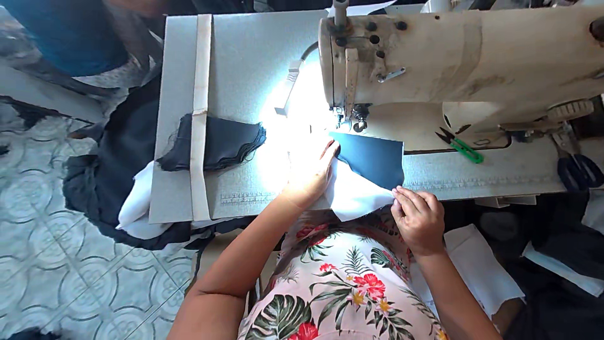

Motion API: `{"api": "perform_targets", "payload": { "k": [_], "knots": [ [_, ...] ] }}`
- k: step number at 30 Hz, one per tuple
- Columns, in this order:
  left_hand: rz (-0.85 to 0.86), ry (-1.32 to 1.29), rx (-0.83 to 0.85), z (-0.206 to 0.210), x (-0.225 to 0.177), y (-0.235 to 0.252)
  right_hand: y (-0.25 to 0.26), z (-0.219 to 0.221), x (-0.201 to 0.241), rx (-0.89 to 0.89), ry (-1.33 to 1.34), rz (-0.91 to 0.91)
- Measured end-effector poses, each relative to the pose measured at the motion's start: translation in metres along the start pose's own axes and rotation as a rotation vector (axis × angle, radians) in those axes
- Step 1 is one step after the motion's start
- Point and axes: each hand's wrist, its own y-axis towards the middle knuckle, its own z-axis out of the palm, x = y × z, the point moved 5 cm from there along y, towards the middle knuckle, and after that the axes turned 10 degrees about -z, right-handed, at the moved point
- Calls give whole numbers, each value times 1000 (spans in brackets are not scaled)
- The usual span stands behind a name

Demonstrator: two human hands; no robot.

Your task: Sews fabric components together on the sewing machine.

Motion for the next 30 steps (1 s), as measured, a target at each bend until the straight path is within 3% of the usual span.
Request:
{"api": "perform_targets", "payload": {
  "k": [14,30],
  "knots": [
    [26,10,-62,3,-2,0,-6,-1,3,-41,-16,19],
    [9,-19,-34,7,-5,11,0,-8,-1,115,-44,27]
  ]
}}
